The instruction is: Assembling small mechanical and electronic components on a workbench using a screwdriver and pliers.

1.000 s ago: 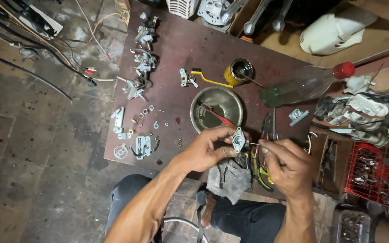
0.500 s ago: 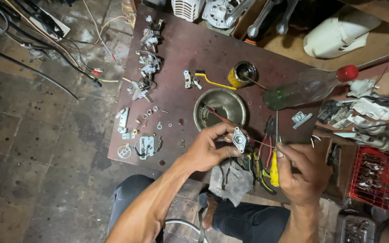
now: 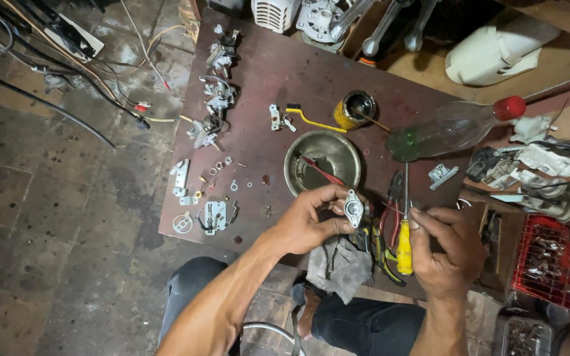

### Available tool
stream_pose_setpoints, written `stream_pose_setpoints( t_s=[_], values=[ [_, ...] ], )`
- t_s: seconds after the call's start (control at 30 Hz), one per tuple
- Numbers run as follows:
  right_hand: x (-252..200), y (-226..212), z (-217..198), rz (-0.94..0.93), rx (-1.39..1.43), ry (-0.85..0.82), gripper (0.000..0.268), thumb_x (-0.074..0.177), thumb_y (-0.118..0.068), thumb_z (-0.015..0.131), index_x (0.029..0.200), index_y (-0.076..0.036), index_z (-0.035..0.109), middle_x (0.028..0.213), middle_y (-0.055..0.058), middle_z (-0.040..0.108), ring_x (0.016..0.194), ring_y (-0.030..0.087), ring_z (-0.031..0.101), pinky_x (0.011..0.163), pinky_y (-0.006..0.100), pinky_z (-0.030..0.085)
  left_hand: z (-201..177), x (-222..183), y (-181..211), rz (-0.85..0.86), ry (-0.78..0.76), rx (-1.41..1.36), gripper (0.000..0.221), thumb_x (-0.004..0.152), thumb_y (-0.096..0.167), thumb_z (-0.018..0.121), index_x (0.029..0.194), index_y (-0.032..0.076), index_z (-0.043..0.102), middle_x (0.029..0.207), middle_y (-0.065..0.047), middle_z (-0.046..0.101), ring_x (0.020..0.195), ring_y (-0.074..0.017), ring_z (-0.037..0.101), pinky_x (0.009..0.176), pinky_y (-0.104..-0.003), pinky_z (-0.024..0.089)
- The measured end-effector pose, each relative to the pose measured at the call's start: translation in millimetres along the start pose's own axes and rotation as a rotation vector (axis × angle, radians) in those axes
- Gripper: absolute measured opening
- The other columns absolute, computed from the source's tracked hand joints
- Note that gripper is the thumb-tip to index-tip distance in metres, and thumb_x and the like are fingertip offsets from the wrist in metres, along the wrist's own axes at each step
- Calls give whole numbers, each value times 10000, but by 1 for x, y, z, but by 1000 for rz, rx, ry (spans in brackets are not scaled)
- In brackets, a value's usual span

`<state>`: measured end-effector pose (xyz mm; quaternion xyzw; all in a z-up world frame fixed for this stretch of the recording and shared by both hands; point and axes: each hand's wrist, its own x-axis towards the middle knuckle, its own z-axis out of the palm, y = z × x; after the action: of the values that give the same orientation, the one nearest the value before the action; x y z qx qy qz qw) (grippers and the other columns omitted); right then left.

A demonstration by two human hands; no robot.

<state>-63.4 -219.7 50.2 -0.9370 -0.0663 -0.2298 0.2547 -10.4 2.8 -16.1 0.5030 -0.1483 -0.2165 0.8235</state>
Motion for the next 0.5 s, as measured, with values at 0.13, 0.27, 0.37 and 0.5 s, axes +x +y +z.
stream_pose_setpoints(
  t_s=[0.13,0.27,0.37,0.5],
  values=[
    [3,-12,-6,-71,-26,-22,213,803,125,762,964,-14,757,964,95,659,799,213,555,717,331,445,0,1,0,18,3,69,389,805,-122,722,1142,51,632,933,35,592,835,-72,500,800,-227,460],
    [17,-38,-17,-289,-249,-124,296,720,69,734,950,-112,779,943,18,634,796,223,510,769,400,397,0,1,15,76,-32,236,392,798,-72,729,1161,38,630,1105,-39,656,944,-131,603,843,-276,481],
    [21,-58,-20,-263,-395,-178,238,744,-4,758,931,-151,774,884,-33,627,802,207,550,848,424,358,0,1,23,104,-58,412,368,802,52,746,1141,-13,618,1046,-98,695,932,-205,647,866,-336,507],
    [21,-73,-25,-199,-499,-237,226,767,-77,764,974,-170,758,907,-44,639,802,196,544,889,440,362,-3,2,18,145,-116,446,380,826,58,728,1187,27,612,1164,-98,649,1017,-251,641,905,-364,502]
  ],
)
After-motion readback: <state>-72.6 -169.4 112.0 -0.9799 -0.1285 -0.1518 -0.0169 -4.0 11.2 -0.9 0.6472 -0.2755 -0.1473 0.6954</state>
